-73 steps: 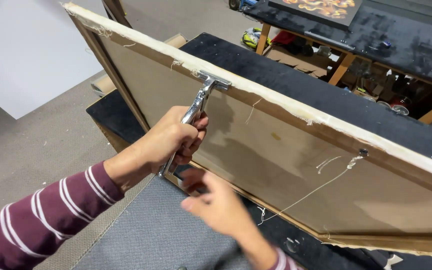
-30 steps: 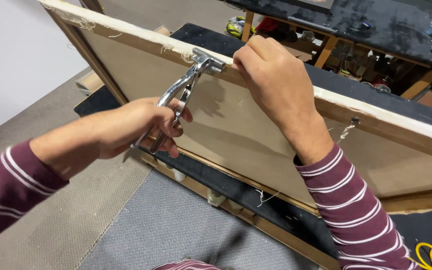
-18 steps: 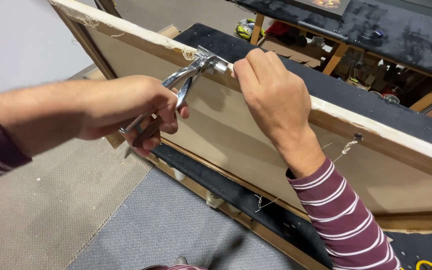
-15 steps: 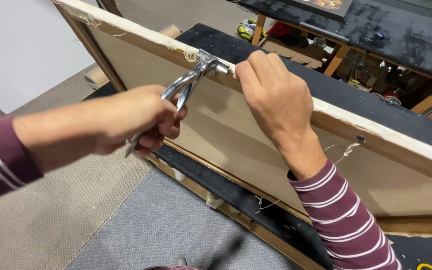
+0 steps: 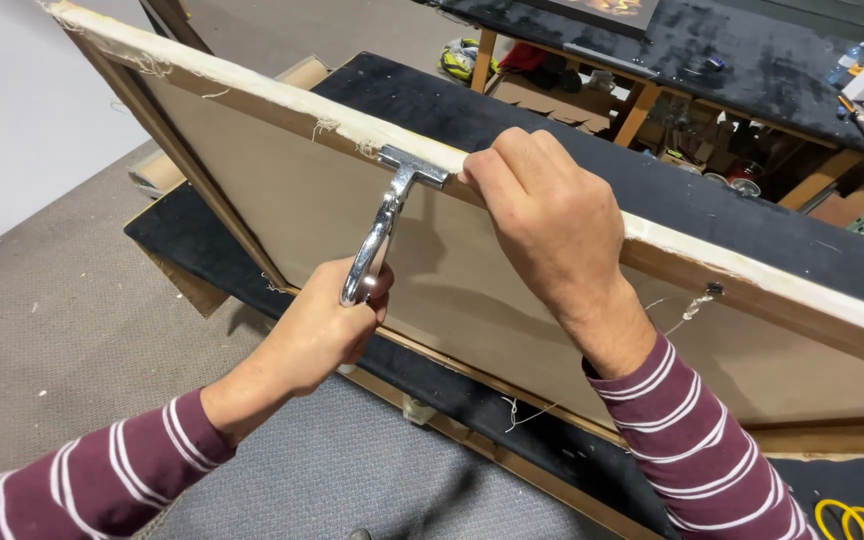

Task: Stretching a painted canvas over a wooden frame using canvas pliers and securing it with a pneumatic stapler.

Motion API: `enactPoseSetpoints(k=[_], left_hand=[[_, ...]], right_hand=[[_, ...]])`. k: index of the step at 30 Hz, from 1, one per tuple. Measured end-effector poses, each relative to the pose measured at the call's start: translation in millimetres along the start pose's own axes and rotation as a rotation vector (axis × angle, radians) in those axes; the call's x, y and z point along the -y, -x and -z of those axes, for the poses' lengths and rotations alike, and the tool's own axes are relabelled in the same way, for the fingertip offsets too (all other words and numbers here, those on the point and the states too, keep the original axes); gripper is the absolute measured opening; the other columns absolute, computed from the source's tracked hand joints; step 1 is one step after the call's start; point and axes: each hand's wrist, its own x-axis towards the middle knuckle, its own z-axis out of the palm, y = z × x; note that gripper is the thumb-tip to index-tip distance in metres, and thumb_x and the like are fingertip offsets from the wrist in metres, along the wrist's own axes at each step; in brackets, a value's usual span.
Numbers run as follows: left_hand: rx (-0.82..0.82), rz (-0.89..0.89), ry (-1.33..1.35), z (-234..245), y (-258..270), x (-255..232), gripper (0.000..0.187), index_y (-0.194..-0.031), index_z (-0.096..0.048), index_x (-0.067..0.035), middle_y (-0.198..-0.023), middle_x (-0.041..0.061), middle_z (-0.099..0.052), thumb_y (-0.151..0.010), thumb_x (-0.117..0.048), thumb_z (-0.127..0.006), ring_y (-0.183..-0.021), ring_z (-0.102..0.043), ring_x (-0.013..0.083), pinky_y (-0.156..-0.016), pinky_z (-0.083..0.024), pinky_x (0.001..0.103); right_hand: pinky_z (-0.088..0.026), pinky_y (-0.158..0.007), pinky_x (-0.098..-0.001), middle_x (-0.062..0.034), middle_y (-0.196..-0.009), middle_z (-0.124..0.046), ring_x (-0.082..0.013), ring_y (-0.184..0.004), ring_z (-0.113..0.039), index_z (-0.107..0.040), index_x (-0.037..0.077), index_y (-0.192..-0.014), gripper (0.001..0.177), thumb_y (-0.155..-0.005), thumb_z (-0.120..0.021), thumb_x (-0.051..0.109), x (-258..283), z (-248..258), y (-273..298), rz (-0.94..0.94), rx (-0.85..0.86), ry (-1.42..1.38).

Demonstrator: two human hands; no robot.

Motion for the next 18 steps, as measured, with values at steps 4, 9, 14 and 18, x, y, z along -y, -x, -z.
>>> enactPoseSetpoints(k=[4,9,14,18], left_hand=[[0.001,-0.010,0.056,-4.4,0.1,3.2,0.019,-0.067,-0.033,-0.014,-0.054,-0.001,-0.035,-0.069,-0.003,-0.049,-0.040,-0.034,0.0110,-0.035,-0.029,0.027],[0.107,0.206,0.146,13.5,-1.6,-21.6,0.020,-0.080,-0.045,-0.005,-0.069,0.008,-0.044,-0.063,0.004,-0.045,-0.052,-0.038,0.0180,-0.042,-0.035,0.032],[0.185,0.470,0.019,40.3,-4.0,-79.1,0.053,-0.114,-0.062,-0.007,-0.090,0.009,-0.054,-0.063,-0.002,-0.052,-0.072,-0.061,0.0243,-0.057,-0.037,0.030],[0.225,0.617,-0.119,45.9,-5.4,-120.6,0.043,-0.119,-0.059,0.000,-0.090,0.013,-0.053,-0.077,-0.002,-0.047,-0.083,-0.074,0.0424,-0.064,-0.047,0.042]], right_hand=[[-0.033,-0.048,-0.0256,0.0009,-0.082,-0.051,-0.0140,-0.069,-0.047,-0.062,0.014,-0.088,0.024,-0.112,-0.067,0.010,-1.3,1.4,-0.1,-0.021,0.006,-0.036],[-0.033,-0.050,-0.0261,0.0005,-0.081,-0.049,-0.0145,-0.068,-0.046,-0.060,0.013,-0.087,0.026,-0.113,-0.065,0.009,-5.8,-1.0,-2.1,0.005,-0.028,-0.020],[-0.032,-0.049,-0.0270,-0.0004,-0.084,-0.051,-0.0144,-0.069,-0.045,-0.063,0.012,-0.093,0.028,-0.119,-0.058,0.021,-6.0,3.9,-4.0,-0.017,-0.035,-0.060],[-0.030,-0.050,-0.0271,-0.0003,-0.085,-0.051,-0.0152,-0.070,-0.045,-0.063,0.013,-0.091,0.027,-0.118,-0.062,0.015,-3.4,0.5,-1.4,-0.040,-0.079,-0.036]])
